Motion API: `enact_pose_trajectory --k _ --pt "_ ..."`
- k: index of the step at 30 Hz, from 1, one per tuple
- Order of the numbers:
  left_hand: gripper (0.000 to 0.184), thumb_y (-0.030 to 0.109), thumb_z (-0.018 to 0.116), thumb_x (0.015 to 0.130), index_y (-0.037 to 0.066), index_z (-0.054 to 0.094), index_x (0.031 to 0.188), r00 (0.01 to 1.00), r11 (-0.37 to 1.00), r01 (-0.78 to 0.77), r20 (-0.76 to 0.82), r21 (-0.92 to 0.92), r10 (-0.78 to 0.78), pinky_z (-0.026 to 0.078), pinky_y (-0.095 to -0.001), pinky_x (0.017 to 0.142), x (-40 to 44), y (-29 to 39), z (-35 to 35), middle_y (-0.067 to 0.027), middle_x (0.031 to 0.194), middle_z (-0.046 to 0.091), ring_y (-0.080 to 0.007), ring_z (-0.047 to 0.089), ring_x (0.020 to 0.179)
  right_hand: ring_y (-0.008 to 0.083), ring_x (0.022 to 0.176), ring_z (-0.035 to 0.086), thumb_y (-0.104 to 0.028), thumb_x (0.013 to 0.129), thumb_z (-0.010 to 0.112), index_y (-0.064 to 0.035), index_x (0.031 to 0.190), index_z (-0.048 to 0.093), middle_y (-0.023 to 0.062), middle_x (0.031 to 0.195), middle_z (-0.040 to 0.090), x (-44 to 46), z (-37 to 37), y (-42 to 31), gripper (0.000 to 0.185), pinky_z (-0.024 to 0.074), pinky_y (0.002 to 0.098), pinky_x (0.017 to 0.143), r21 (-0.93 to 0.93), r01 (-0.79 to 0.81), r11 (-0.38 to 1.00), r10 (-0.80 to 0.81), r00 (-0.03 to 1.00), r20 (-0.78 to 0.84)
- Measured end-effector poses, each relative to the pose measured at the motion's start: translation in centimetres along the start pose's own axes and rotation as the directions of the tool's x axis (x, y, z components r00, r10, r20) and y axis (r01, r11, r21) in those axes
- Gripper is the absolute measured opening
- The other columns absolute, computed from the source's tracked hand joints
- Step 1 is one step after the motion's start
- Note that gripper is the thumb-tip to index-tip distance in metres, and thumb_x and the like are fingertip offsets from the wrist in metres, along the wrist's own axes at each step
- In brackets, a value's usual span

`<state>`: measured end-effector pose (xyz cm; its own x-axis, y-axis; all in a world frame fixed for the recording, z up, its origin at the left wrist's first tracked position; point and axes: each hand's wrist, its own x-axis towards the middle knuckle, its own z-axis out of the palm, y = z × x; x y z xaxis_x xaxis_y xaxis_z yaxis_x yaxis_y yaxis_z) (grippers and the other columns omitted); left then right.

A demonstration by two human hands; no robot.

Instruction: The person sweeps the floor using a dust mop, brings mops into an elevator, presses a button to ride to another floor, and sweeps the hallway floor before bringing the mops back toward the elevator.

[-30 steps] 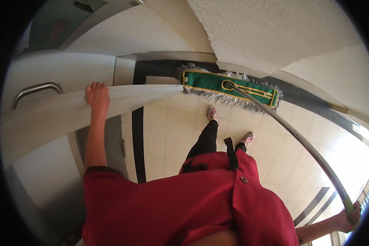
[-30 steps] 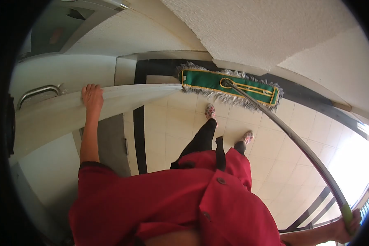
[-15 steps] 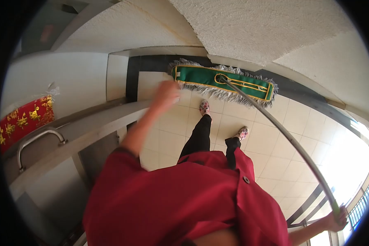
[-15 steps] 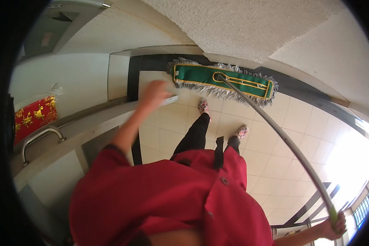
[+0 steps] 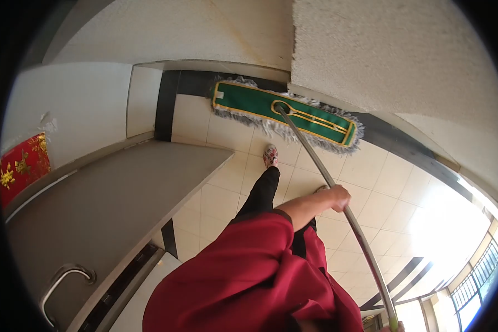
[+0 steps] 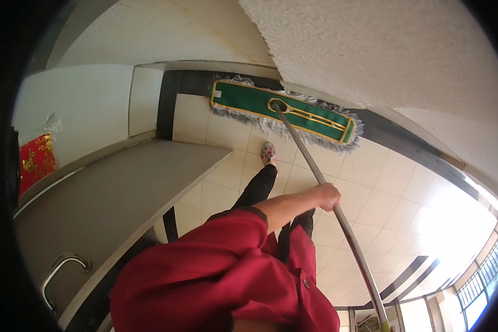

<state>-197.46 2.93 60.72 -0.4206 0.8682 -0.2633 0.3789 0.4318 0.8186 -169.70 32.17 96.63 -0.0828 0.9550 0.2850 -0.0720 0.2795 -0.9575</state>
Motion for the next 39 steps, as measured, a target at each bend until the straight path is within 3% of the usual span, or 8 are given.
enact_pose_trajectory --k 2,4,6,8,15,24,30,39 --pt "0.010 0.018 0.054 0.056 0.014 0.061 0.063 0.995 0.993 0.101 -0.018 0.066 -0.100 0.045 -0.0376 0.062 -3.7 -4.5 -1.5 -0.0079 0.068 0.060 -0.0250 0.058 0.069 0.0141 0.044 0.041 -0.024 0.077 0.042 -0.0152 0.054 0.038 -0.0008 0.047 0.040 -6.6 5.6 0.9 0.025 0.0379 0.0323 0.044 0.101 -0.072 0.992 0.087 0.984 -0.154" --pt "0.006 0.017 0.057 0.051 0.014 0.055 0.055 0.980 0.992 0.125 -0.162 0.027 -0.119 0.042 -0.0407 0.054 -5.8 -10.4 -3.1 -0.0073 0.056 0.054 -0.0283 0.055 0.059 0.0165 0.059 0.052 -0.021 0.081 0.035 -0.0087 0.052 0.040 0.0027 0.050 0.043 -5.6 5.7 9.5 0.031 0.0451 0.0363 0.069 -0.569 0.356 0.741 -0.189 0.924 0.333" --pt "0.007 0.017 0.057 0.051 0.014 0.051 0.053 0.920 0.987 0.143 -0.377 0.071 -0.106 0.041 -0.0417 0.052 -7.8 -17.3 -2.8 -0.0079 0.053 0.051 -0.0298 0.053 0.057 0.0113 0.043 0.036 -0.025 0.081 0.039 -0.0117 0.052 0.036 -0.0029 0.047 0.034 -16.9 19.5 7.7 0.032 0.0384 0.0305 0.059 0.066 -0.386 0.920 0.390 0.918 -0.070" --pt "0.010 0.013 0.057 0.051 0.010 0.048 0.052 0.857 0.987 0.146 -0.507 0.066 -0.093 0.039 -0.0422 0.051 -12.5 -19.9 -6.3 -0.0092 0.052 0.047 -0.0311 0.051 0.056 0.0111 0.044 0.035 -0.023 0.082 0.036 -0.0125 0.055 0.035 -0.0023 0.047 0.032 -18.6 20.5 9.6 0.029 0.0376 0.0292 0.061 0.148 -0.538 0.830 0.464 0.813 0.351" --pt "0.015 0.006 0.054 0.051 0.005 0.039 0.052 0.633 0.925 0.380 -0.722 -0.022 -0.278 0.033 -0.0427 0.049 -21.5 -20.2 -7.8 -0.0121 0.052 0.042 -0.0327 0.045 0.056 0.0086 0.042 0.021 -0.013 0.083 0.029 -0.0145 0.057 0.024 -0.0030 0.044 0.020 -25.0 29.9 3.7 0.027 0.0278 0.0256 0.053 0.148 -0.574 0.806 0.184 0.480 0.858" --pt "0.019 0.014 0.057 0.056 0.006 0.040 0.051 0.429 0.899 0.376 -0.818 -0.224 -0.384 0.033 -0.0412 0.047 -21.5 -14.4 -4.0 -0.0129 0.051 0.043 -0.0332 0.046 0.054 0.0099 0.039 0.028 -0.014 0.085 0.026 -0.0132 0.061 0.029 -0.0009 0.044 0.029 -22.8 31.7 0.0 0.025 0.0309 0.0250 0.052 0.188 -0.615 0.766 -0.084 0.194 0.977" --pt "0.009 0.011 0.052 0.059 0.006 0.046 0.055 0.661 0.884 0.467 -0.671 0.016 -0.337 0.037 -0.0424 0.050 -17.5 -12.3 -3.0 -0.0133 0.056 0.048 -0.0327 0.050 0.060 0.0109 0.039 0.027 -0.012 0.081 0.028 -0.0122 0.060 0.028 0.0003 0.045 0.029 -17.7 25.2 -0.6 0.021 0.0334 0.0278 0.051 0.219 -0.586 0.780 0.092 0.453 0.887" --pt "0.009 0.013 0.049 0.061 0.007 0.046 0.054 0.844 0.992 0.106 -0.534 0.069 -0.053 0.039 -0.0399 0.054 5.9 5.6 -0.6 -0.0094 0.056 0.050 -0.0295 0.049 0.059 0.0079 0.037 0.021 -0.012 0.082 0.033 -0.0130 0.060 0.027 -0.0020 0.043 0.025 4.4 17.6 -3.7 0.023 0.0255 0.0232 0.047 0.344 -0.365 0.865 0.074 0.771 0.632"
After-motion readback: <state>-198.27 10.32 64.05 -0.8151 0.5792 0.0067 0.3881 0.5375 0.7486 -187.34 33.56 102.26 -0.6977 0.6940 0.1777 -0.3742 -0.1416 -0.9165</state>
